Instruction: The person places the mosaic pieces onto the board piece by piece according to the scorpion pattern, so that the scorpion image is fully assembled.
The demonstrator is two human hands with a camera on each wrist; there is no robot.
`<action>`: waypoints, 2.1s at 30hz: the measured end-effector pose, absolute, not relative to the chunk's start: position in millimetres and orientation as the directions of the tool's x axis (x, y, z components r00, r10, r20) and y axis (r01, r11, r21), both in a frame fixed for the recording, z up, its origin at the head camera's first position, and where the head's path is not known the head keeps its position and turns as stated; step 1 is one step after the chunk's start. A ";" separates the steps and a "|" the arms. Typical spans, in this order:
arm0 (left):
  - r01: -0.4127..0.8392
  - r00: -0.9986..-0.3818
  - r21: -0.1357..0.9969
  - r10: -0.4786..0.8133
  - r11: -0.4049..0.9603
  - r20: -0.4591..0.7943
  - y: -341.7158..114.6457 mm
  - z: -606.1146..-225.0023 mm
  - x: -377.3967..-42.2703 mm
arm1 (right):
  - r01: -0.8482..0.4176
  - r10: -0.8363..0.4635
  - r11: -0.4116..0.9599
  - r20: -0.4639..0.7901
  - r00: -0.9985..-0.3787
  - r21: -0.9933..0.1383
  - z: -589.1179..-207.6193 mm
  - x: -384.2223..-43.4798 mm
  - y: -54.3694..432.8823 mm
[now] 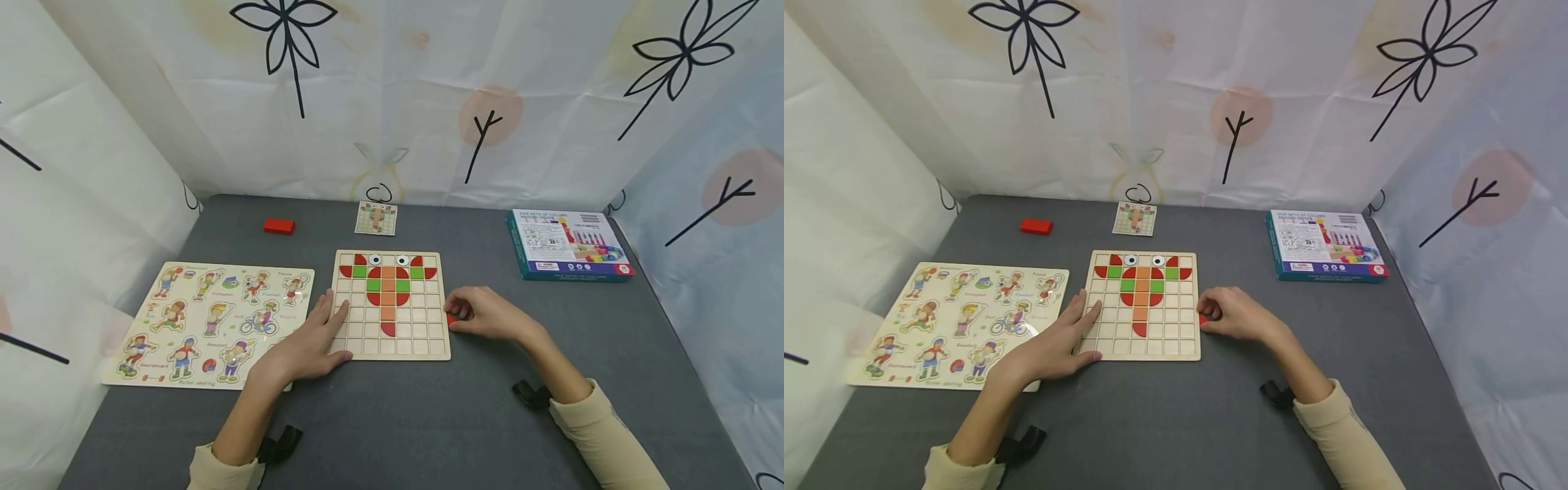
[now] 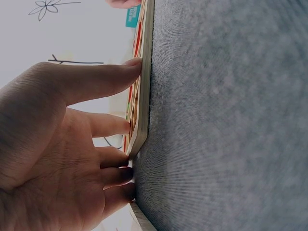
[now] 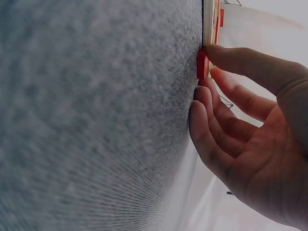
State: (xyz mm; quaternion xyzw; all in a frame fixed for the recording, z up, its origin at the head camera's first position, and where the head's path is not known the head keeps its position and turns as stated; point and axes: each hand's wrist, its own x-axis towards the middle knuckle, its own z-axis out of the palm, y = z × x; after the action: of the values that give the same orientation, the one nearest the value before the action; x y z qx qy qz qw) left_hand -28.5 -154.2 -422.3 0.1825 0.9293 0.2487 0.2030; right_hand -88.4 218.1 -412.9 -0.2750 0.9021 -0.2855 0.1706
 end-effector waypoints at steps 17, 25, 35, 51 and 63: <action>0.254 -0.855 0.591 0.463 0.765 -0.232 -159.9 -432.2 -28.3 | -0.421 -0.602 0.677 -0.126 -0.788 -0.604 -414.3 -91.5 213.8; 0.239 -0.851 0.548 0.445 0.802 -0.279 -155.3 -420.6 -26.9 | -0.426 -0.609 0.683 -0.139 -0.781 -0.593 -414.2 -95.1 208.6; 0.268 -0.856 0.587 0.468 0.764 -0.218 -159.9 -433.7 -28.5 | -0.425 -0.609 0.688 -0.149 -0.779 -0.589 -414.2 -98.4 207.9; 0.244 -0.852 0.542 0.445 0.804 -0.276 -155.1 -421.8 -27.6 | -0.409 -0.667 0.572 -0.113 -0.736 -0.711 -406.6 -97.0 206.3; 0.238 -0.854 0.544 0.440 0.805 -0.278 -155.2 -421.7 -27.3 | -0.427 -0.778 0.458 -0.119 -0.617 -0.780 -410.9 -99.6 169.5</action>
State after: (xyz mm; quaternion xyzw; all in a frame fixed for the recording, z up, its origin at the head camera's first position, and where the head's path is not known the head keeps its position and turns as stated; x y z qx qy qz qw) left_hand -27.3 -155.2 -421.7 0.1827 0.9288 0.2535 0.1993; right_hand -99.6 169.5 -410.9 -0.3673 0.8199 -0.3692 0.2378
